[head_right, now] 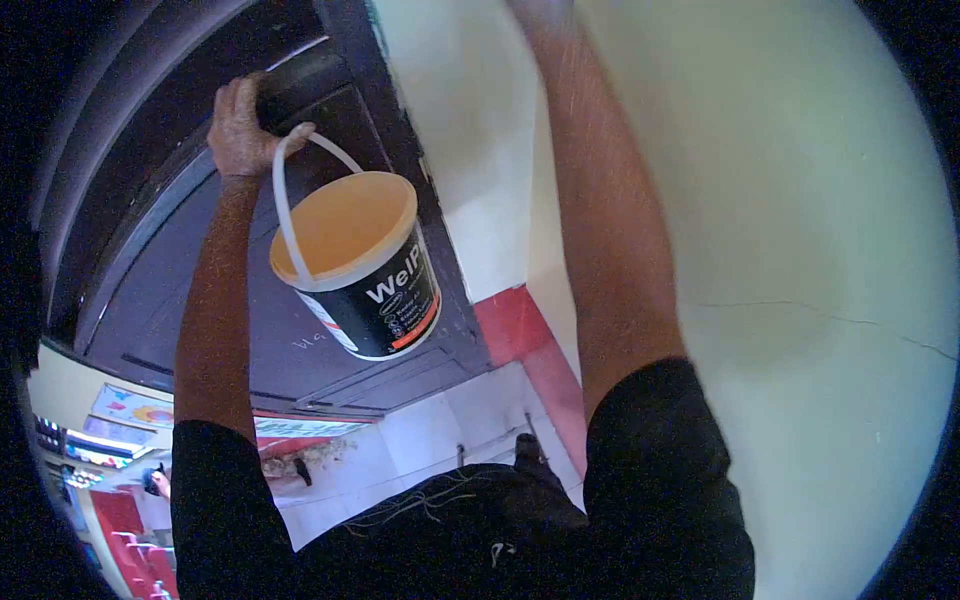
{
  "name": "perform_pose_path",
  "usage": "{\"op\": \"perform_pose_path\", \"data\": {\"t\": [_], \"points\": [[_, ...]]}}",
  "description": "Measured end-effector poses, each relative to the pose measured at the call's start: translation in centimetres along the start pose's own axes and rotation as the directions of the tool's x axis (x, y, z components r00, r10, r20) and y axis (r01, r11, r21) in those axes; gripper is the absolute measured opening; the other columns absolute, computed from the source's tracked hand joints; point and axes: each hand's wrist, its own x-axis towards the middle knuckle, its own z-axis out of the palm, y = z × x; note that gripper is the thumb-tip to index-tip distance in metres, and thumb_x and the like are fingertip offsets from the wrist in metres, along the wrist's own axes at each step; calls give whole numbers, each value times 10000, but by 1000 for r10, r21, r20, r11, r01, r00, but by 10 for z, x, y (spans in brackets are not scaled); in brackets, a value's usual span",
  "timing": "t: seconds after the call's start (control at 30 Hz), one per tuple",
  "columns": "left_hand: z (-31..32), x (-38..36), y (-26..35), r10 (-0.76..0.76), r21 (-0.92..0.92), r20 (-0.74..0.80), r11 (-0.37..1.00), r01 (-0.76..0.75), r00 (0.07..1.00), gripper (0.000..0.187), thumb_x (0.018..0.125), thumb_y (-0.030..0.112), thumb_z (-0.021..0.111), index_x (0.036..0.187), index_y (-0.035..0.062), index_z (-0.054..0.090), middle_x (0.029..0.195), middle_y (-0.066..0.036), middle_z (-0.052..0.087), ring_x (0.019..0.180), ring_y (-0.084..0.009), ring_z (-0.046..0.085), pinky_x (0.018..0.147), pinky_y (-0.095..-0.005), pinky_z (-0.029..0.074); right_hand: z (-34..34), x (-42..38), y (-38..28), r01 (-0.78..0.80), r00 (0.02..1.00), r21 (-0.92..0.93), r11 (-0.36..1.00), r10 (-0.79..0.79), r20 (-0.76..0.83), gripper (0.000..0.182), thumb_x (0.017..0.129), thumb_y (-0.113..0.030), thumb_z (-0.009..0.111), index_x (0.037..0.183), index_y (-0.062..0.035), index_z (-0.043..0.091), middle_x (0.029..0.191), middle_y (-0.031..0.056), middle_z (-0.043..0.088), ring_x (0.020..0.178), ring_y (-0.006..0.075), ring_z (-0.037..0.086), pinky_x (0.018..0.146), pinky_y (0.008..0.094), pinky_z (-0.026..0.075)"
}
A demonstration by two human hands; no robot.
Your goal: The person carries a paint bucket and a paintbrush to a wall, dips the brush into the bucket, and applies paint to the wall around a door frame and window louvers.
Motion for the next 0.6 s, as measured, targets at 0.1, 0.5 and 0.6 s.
{"op": "perform_pose_path", "data": {"t": [0.1,0.5,0.6], "points": [[3,-2,0,24,-29,-43,999,-25,999,928,462,715,785,1136,106,599,1067,-102,588,1007,-295,578,826,-450,523,-61,-130,7,-86,990,61,994,79,116,72,807,-76,652,848,-31,691,809,139,692,738,240,675,683,315,530],[29,-8,-78,118,-102,-128,986,-131,985,465,753,137,695,1184,2,586,1113,-153,636,1007,-255,633,854,-353,530,-211,-576,30,-630,657,-104,769,600,456,176,736,10,680,902,-31,642,964,162,686,877,298,681,772,382,550],[32,-7,-154,78,326,-58,944,-54,995,490,785,291,695,1171,4,601,1085,-179,652,969,-282,654,841,-345,532,-267,-662,16,-689,478,-289,664,717,507,167,735,-41,693,894,-30,641,931,165,676,844,319,664,780,406,541]]}}
